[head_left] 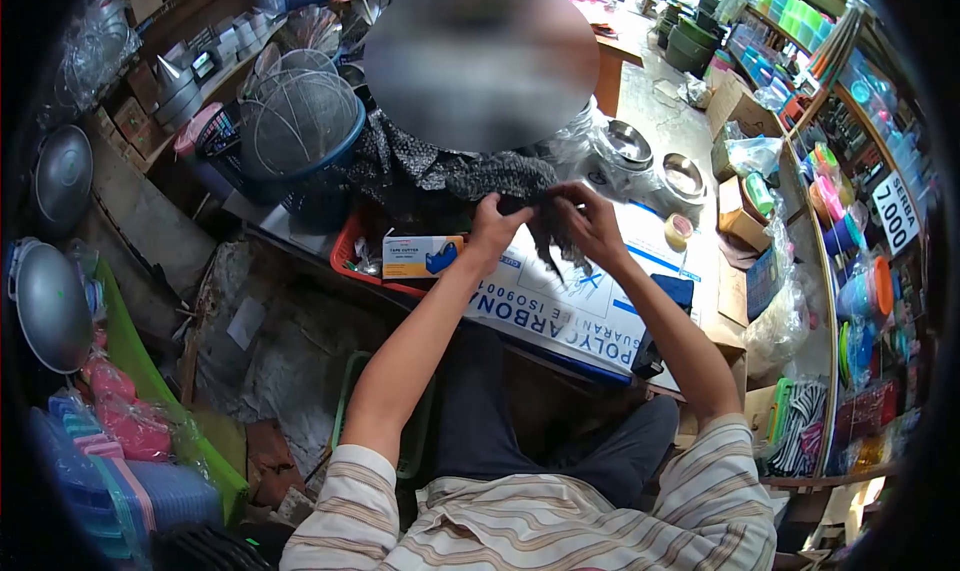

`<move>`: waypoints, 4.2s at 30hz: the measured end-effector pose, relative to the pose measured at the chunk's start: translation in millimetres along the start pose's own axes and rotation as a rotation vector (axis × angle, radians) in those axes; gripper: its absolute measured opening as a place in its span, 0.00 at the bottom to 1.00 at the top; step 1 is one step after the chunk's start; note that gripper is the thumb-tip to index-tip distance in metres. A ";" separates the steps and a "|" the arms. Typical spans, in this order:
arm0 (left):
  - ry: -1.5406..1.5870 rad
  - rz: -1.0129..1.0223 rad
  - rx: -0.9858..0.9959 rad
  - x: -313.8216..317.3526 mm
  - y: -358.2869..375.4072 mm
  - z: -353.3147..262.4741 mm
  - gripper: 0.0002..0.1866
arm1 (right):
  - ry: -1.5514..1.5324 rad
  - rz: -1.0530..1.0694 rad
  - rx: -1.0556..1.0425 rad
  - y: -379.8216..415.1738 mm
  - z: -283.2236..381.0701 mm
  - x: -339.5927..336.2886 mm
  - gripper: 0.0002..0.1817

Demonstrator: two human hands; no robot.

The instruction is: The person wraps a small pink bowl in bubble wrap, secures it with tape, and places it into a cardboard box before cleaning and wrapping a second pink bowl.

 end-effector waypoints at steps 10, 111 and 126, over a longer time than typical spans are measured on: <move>-0.661 0.168 0.496 29.2 118.6 23.2 0.39 | -0.147 -0.215 0.211 139.2 0.6 -67.1 0.11; -0.945 0.306 0.440 21.5 112.3 197.5 0.38 | 0.527 -0.143 0.168 302.5 -147.2 -47.3 0.13; -1.220 0.234 0.587 30.9 161.0 205.2 0.34 | 0.540 -0.278 0.146 266.1 -135.3 -54.8 0.18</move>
Point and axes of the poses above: each hand's wrist, its own y-axis away from the middle knuckle, its own x-axis out of the palm, z = x × y, the point moved 4 cm from there along -y, towards the middle knuckle, and after that the axes turned 11 degrees about -z, right-handed, at the moved point
